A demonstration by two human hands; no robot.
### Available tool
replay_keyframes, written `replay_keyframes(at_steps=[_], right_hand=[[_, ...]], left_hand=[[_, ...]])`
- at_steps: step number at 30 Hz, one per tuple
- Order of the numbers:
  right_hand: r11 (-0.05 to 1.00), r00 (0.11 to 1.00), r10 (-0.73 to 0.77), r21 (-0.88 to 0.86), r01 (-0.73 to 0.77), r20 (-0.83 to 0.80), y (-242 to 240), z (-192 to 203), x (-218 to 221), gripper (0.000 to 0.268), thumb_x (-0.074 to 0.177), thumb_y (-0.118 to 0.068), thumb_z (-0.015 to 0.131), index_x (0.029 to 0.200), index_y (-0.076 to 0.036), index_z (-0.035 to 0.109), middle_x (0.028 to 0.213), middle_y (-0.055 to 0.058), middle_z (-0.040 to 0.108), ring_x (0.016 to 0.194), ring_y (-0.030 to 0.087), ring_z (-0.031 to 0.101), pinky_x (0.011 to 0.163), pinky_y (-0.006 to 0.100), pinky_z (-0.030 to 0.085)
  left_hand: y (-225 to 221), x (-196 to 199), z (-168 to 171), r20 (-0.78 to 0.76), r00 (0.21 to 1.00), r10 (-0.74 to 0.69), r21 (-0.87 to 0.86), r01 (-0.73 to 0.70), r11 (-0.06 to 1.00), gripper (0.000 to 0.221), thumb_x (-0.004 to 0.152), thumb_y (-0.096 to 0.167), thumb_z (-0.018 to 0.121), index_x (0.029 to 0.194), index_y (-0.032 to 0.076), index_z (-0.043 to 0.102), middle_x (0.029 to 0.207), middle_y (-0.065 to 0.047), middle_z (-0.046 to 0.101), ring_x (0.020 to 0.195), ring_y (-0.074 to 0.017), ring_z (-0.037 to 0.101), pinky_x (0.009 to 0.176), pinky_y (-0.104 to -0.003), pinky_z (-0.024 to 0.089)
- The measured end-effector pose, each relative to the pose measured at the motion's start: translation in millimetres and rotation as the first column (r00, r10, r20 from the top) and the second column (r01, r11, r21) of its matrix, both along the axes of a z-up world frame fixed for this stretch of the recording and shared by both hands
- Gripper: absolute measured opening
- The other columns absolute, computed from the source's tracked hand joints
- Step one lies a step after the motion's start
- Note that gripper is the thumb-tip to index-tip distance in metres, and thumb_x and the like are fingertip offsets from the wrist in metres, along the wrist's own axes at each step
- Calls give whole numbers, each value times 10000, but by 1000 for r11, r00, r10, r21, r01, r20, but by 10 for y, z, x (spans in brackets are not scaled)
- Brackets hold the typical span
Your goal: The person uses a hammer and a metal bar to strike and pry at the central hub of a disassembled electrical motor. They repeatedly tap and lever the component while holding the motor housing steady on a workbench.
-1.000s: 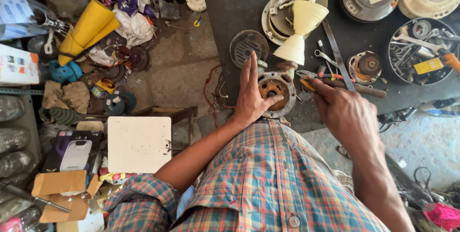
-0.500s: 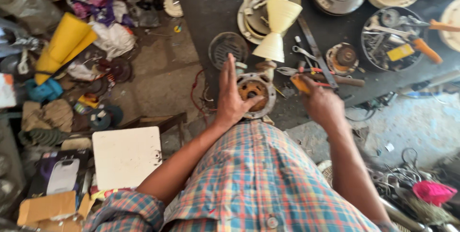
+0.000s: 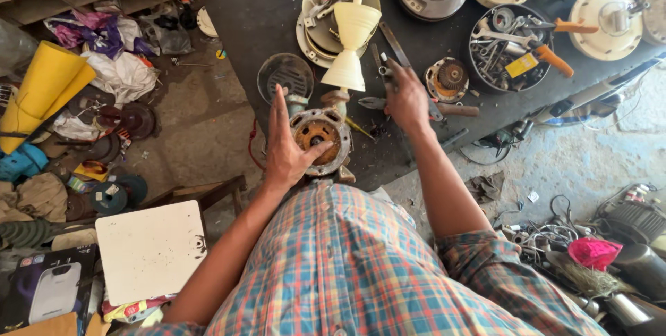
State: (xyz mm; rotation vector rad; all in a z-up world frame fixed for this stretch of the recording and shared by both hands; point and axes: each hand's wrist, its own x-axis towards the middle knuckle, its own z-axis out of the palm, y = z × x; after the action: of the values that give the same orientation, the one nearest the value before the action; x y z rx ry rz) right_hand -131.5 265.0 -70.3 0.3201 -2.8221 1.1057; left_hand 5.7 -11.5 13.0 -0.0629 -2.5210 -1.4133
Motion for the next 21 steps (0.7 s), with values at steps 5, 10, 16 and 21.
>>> replay_keyframes(at_steps=[5,10,16,21], right_hand=[[985,998,-63,161,59,17,709,-270,182,213,959,-192,710,1137,-77,722,1027,192,706,1008,398,668,876,506,507],[987,991,-116,121,107,73,1372,-488,535,262,925,-170,681,1160,-65,731,1013,182,731,939,374,701,849,476,535],[980,984,-155,140,141,92,1983,-464,243,270,919,-159,678,1164,-71,748,1031,175,756,946,343,731,894,441,554],[975,974,-160,182,130,158,2226,-404,-187,276,939,-184,671,1186,-104,767,1037,164,764,964,341,730,895,440,559]], left_hand=[[-3,20,-29,-66,998,20,-1,-20,1000,1337,735,368,944,1674,39,52,1691,-274,284,1581,-431,299,1296,-504,286],[38,5,-26,-52,997,59,-53,-62,997,1289,776,432,889,1671,30,53,1681,-277,297,1562,-437,331,1279,-506,307],[134,85,25,61,985,161,-129,-152,980,1218,822,437,839,1674,34,67,1682,-300,291,1545,-466,339,1243,-516,330],[384,257,33,205,904,376,-129,-356,926,1106,871,447,793,1679,51,150,1657,-308,334,1509,-466,393,1205,-510,376]])
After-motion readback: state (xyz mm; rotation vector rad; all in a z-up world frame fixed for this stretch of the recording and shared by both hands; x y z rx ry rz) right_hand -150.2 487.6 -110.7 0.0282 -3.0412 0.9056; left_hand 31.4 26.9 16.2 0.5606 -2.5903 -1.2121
